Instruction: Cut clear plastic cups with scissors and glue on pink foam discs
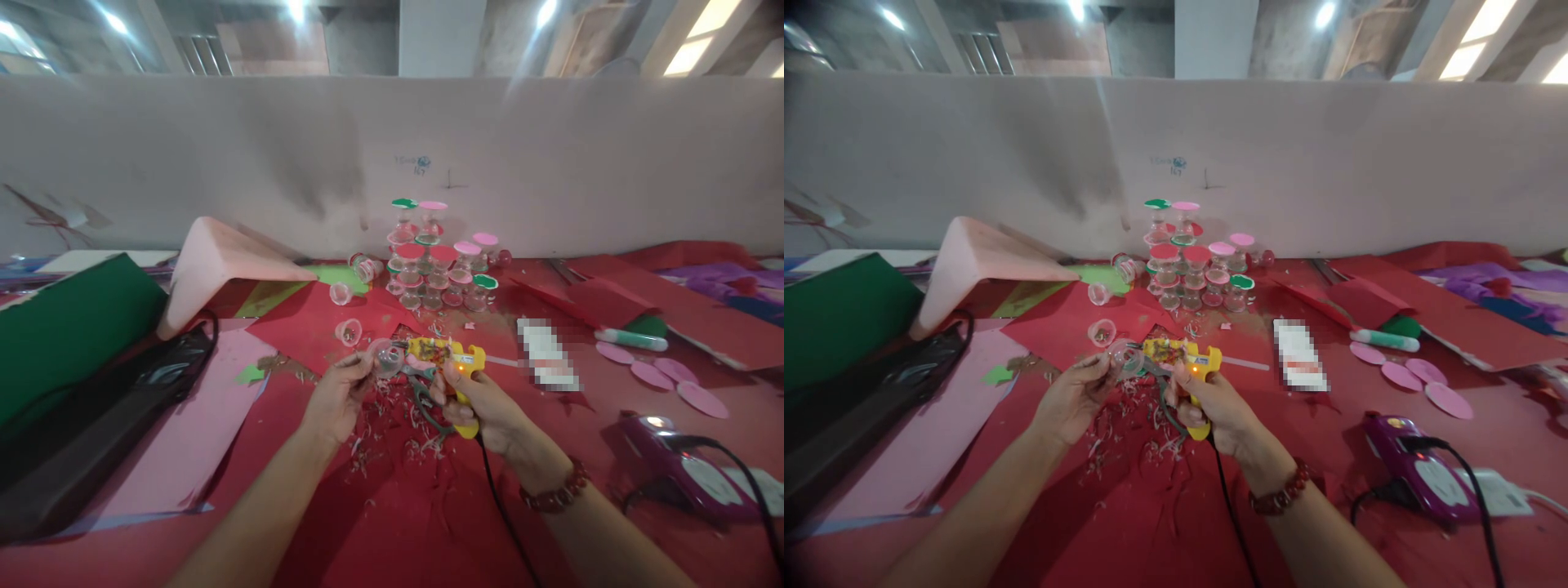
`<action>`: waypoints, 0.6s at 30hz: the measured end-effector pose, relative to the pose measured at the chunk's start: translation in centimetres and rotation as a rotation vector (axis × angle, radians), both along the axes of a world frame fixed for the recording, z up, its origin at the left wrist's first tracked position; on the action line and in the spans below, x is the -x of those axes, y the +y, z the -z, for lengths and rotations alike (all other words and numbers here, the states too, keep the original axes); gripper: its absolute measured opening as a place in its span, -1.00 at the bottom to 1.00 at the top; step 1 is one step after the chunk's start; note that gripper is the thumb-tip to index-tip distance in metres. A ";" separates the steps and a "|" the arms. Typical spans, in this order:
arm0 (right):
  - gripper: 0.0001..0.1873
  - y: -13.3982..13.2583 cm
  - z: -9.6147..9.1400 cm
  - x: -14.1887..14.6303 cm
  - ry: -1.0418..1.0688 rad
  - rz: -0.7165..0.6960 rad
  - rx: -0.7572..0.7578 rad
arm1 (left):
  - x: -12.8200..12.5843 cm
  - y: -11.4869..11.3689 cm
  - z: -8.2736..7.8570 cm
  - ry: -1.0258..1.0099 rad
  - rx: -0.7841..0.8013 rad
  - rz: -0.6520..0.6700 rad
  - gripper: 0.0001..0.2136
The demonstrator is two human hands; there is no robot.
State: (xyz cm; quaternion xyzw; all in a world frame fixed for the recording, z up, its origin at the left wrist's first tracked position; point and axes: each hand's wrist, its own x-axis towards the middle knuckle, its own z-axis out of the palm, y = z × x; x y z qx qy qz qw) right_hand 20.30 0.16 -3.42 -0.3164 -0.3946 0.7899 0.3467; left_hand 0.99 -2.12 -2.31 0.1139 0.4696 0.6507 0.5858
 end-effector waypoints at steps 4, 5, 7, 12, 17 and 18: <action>-0.56 0.0 0.1 -0.1 -0.025 -0.057 -0.015 | 0.0 0.1 -0.1 -0.002 0.013 -0.015 -0.79; -0.55 0.0 0.1 -0.1 -0.034 -0.061 -0.014 | 0.0 0.1 -0.1 -0.002 0.016 -0.022 -0.80; -0.55 0.0 0.1 -0.1 -0.038 -0.048 -0.006 | 0.0 0.1 -0.1 -0.003 0.022 -0.033 -0.80; -0.56 0.0 0.3 0.2 0.023 -0.015 0.010 | -0.1 0.1 0.0 -0.016 0.015 -0.028 -0.80; -0.56 -0.2 0.4 0.2 0.013 -0.079 -0.009 | 0.0 0.2 0.3 -0.017 0.006 -0.019 -0.81; -0.56 -0.2 0.3 0.1 -0.009 -0.099 -0.015 | 0.0 0.3 0.3 -0.016 0.008 -0.028 -0.80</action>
